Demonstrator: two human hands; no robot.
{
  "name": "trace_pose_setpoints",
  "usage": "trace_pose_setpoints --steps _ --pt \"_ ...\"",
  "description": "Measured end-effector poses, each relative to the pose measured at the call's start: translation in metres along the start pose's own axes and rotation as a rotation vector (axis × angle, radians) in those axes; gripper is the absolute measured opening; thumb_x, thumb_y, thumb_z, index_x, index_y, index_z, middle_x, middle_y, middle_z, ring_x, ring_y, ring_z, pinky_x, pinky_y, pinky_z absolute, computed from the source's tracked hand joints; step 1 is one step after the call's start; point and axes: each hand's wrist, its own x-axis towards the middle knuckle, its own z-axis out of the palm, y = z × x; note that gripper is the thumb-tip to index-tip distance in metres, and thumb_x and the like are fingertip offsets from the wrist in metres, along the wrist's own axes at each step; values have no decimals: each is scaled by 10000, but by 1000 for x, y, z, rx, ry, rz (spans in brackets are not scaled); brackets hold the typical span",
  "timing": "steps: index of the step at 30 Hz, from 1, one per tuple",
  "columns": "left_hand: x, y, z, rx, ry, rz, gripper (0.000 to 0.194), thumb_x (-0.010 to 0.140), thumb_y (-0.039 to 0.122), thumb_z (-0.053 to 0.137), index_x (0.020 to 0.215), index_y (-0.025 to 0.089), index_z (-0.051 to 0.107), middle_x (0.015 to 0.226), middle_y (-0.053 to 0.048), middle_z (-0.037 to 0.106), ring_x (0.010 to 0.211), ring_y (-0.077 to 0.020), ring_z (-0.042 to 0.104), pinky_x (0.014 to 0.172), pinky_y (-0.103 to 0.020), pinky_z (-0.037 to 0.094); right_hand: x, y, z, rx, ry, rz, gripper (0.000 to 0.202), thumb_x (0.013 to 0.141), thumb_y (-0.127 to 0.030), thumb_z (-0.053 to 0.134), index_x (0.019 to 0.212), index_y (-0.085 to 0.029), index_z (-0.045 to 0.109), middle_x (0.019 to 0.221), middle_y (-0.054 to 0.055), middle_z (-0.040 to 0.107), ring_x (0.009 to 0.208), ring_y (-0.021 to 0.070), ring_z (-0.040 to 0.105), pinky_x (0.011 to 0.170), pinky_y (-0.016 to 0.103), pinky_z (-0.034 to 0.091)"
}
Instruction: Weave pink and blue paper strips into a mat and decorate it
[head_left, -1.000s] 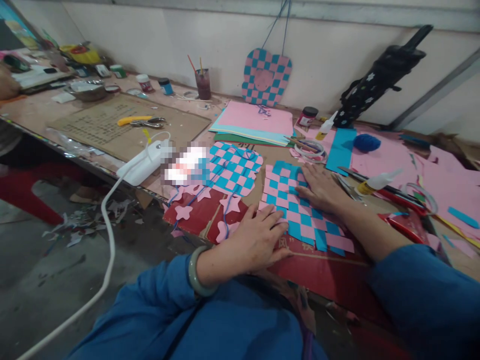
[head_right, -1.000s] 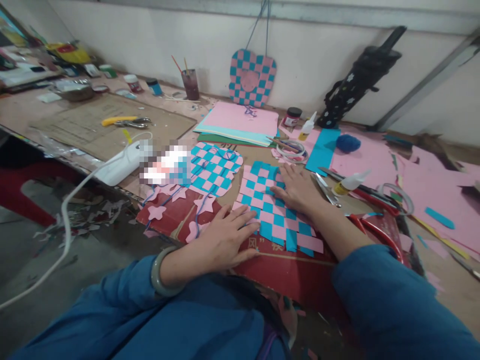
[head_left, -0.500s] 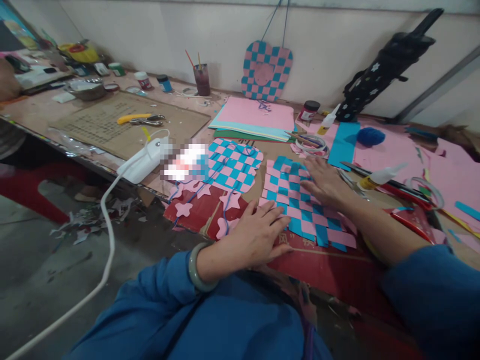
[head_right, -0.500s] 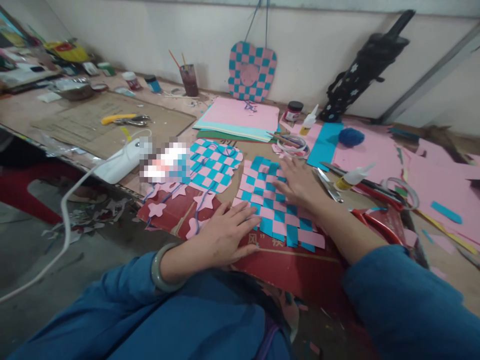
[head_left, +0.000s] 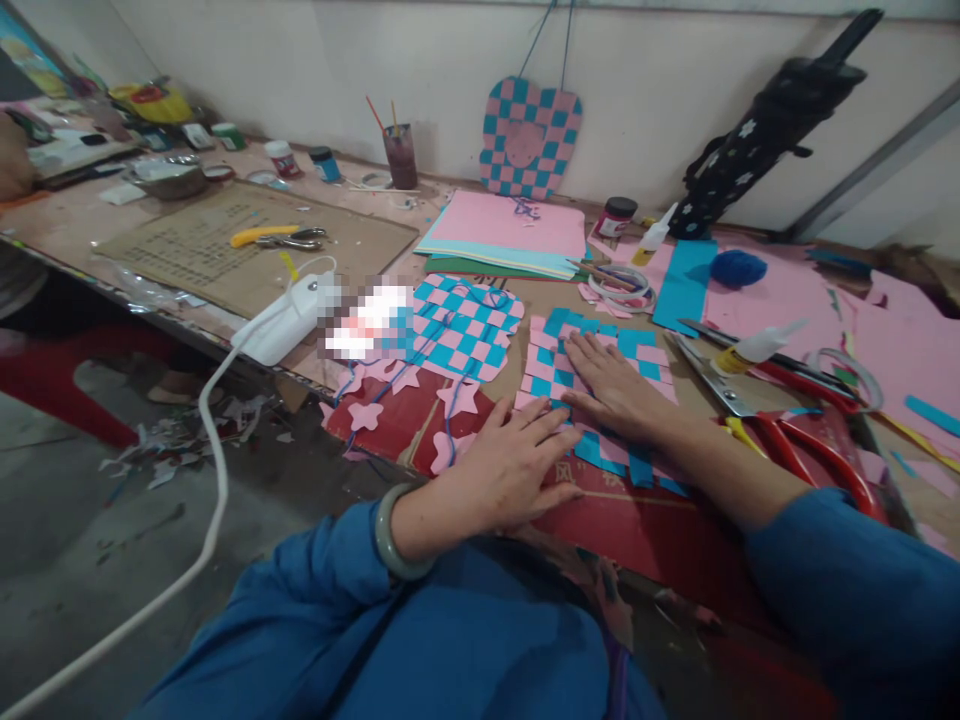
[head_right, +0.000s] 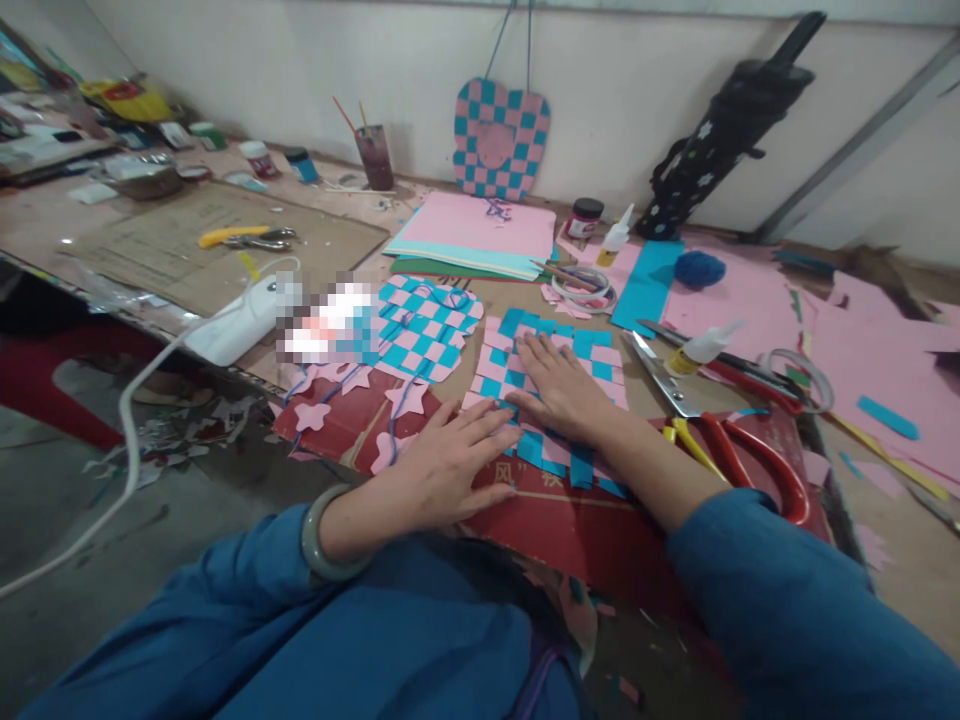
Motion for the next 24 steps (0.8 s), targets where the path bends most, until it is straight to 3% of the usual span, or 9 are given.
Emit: trace_pose_setpoints --steps 3,9,18,24 --pt "-2 -1 0 -87 87 0 516 882 471 511 1312 188 470 1382 -105 522 1369 -297 369 1109 -554 288 -3 -5 -3 22 43 -33 768 925 -621 191 1497 -110 231 1541 161 191 1432 316 118 1112 583 224" --pt "-6 -7 2 -295 415 -51 355 888 316 507 1206 159 494 1239 -129 605 1318 -263 444 1076 -453 387 -3 -25 -1 5 -17 -47 808 916 -645 173 1475 -71 277 1522 176 238 1424 315 152 1132 550 216" --pt "-4 -9 0 -411 369 -119 570 890 379 526 1378 178 310 1435 -161 424 1393 -264 336 1120 -475 345 -4 -36 -3 -17 -8 -84 841 886 -687 271 1467 -79 294 1520 188 239 1425 334 145 1128 582 181" --pt "-5 -10 -1 -403 393 -130 682 884 465 519 1432 176 235 1487 -168 356 1421 -269 277 1145 -486 309 -12 -58 2 6 -5 -244 723 908 -593 362 1476 -148 301 1523 166 254 1423 340 161 1107 606 205"
